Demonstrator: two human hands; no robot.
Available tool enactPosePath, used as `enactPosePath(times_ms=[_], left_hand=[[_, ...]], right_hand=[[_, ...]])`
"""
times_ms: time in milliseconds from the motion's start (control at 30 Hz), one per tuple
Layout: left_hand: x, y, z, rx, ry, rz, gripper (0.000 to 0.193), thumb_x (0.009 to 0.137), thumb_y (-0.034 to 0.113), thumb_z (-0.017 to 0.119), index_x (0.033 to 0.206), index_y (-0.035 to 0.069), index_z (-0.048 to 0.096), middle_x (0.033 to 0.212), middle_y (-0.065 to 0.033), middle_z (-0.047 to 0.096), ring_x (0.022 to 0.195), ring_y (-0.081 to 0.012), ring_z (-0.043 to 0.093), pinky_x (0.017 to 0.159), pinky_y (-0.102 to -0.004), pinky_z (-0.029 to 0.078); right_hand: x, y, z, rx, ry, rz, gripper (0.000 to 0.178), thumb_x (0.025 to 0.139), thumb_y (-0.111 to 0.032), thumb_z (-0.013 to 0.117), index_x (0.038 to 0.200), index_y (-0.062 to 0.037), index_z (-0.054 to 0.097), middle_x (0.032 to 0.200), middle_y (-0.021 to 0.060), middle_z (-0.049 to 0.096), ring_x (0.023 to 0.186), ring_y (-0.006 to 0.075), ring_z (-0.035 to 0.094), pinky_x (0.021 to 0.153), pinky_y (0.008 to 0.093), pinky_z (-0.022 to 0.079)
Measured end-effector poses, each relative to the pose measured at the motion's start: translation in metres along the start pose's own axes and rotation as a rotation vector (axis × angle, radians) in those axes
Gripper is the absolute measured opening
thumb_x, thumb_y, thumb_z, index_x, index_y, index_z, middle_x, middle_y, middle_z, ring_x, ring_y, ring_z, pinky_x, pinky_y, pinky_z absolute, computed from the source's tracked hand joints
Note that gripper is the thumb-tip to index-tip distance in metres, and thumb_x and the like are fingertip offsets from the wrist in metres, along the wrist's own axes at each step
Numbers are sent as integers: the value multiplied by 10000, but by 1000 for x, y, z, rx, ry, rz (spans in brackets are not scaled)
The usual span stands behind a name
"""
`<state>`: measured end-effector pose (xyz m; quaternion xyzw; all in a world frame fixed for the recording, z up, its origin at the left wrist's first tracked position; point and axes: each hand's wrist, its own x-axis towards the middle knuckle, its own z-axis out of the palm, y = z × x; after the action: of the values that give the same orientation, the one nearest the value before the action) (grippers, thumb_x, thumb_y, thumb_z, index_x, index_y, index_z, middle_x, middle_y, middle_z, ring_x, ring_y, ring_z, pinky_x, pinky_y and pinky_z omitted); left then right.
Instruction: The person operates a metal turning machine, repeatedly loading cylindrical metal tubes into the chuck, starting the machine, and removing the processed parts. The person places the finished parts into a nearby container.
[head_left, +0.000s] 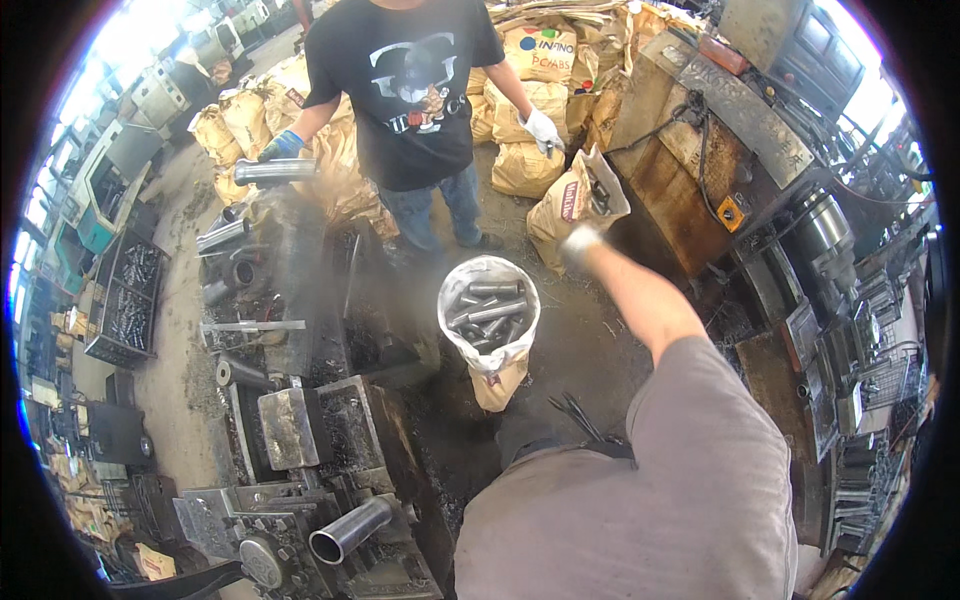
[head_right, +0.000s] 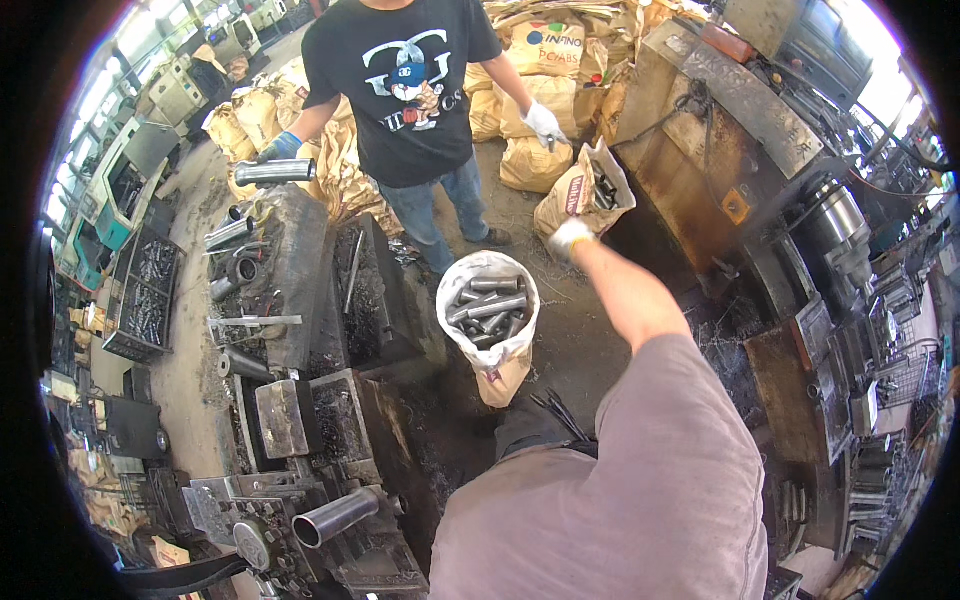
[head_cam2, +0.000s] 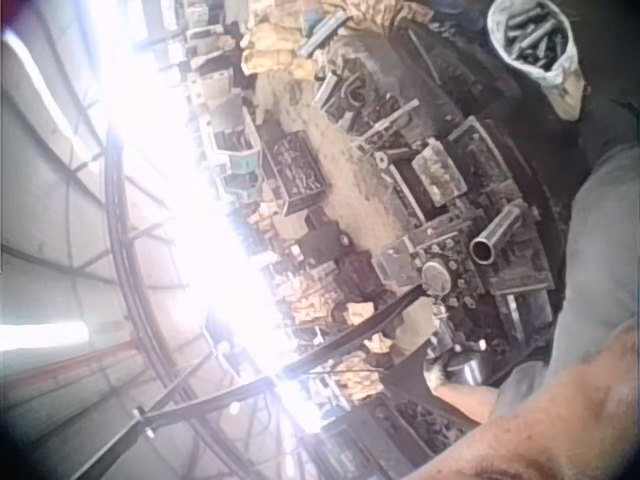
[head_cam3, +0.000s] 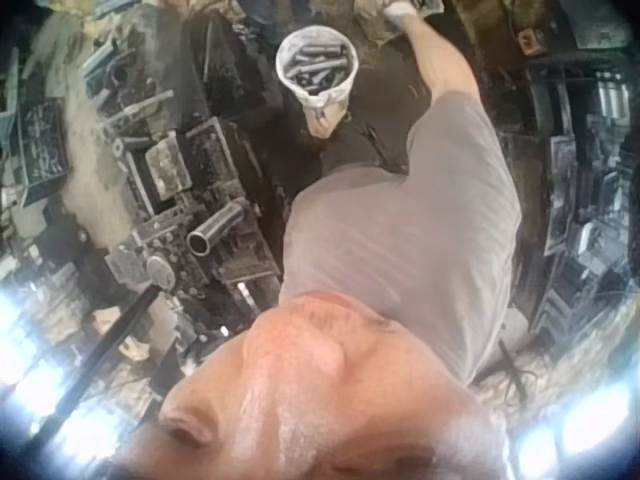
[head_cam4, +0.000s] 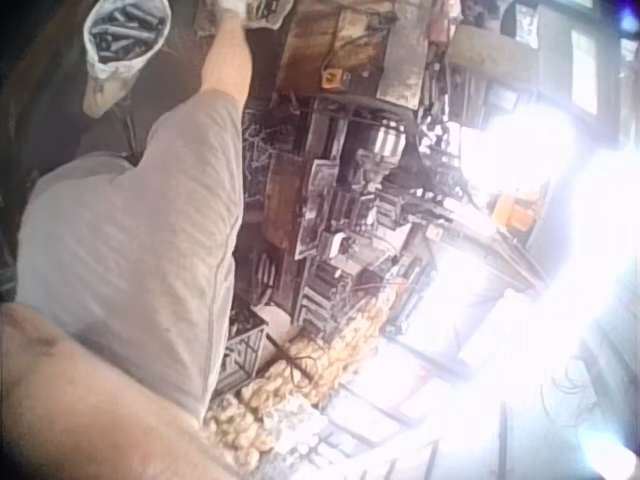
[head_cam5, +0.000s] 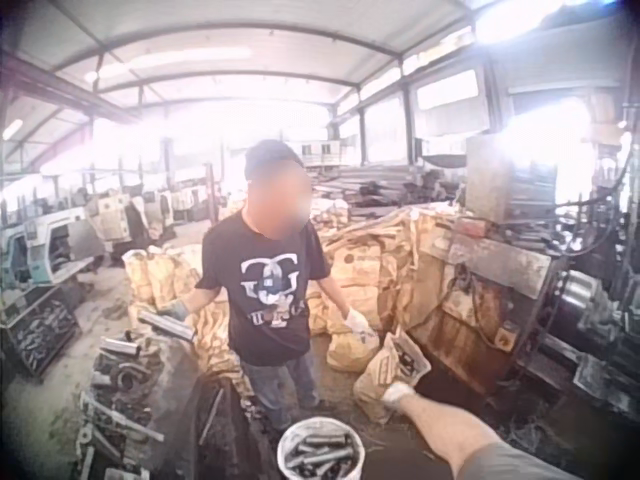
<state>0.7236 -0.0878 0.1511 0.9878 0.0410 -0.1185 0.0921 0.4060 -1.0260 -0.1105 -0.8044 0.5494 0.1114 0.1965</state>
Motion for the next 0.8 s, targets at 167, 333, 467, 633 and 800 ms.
enactPosePath(times_ms=[167, 333, 467, 633, 800], left_hand=[[-22, -22, 5, -70, 52, -34, 738, 933, 354, 864, 1523, 22, 571, 1449, -223, 677, 1276, -342, 671, 1128, -428, 495], [5, -41, 21, -192, 51, 20, 738, 931, 336, 870, 1525, 18, 568, 1450, -217, 678, 1282, -334, 666, 1136, -423, 486], [-42, -101, 7, -281, 138, -44, 738, 930, 322, 874, 1526, 15, 565, 1450, -213, 679, 1287, -327, 662, 1142, -420, 479], [-29, -69, -1, -236, 357, 184, 512, 1025, 218, 757, 1467, 6, 608, 1400, -168, 712, 1132, -298, 708, 1009, -410, 557], [-21, -32, 15, -147, 573, -15, 508, 996, 452, 733, 1301, 46, 719, 1192, -202, 760, 1080, -375, 731, 951, -476, 567]], right_hand=[[52, 28, -76, 310, -46, 293, 495, 1024, -295, 713, 1469, -102, 616, 1231, 145, 779, 1047, 352, 786, 885, 561, 637], [76, 16, -35, -607, -73, -249, 390, 1047, -350, 527, 1341, -157, 695, 1371, 165, 699, 1207, 322, 710, 1009, 467, 561], [-92, -201, -46, 129, 96, -901, 411, 948, -331, 689, 1264, -80, 770, 1168, 204, 794, 1101, 387, 759, 964, 450, 600], [-292, -380, -95, 357, -8, -1707, 363, 911, -211, 728, 1262, -132, 778, 946, 135, 787, 832, 328, 777, 765, 425, 636], [-389, -484, -77, 276, -225, -2131, 296, 881, -186, 782, 1164, -103, 812, 977, 131, 799, 822, 319, 784, 729, 412, 638]])
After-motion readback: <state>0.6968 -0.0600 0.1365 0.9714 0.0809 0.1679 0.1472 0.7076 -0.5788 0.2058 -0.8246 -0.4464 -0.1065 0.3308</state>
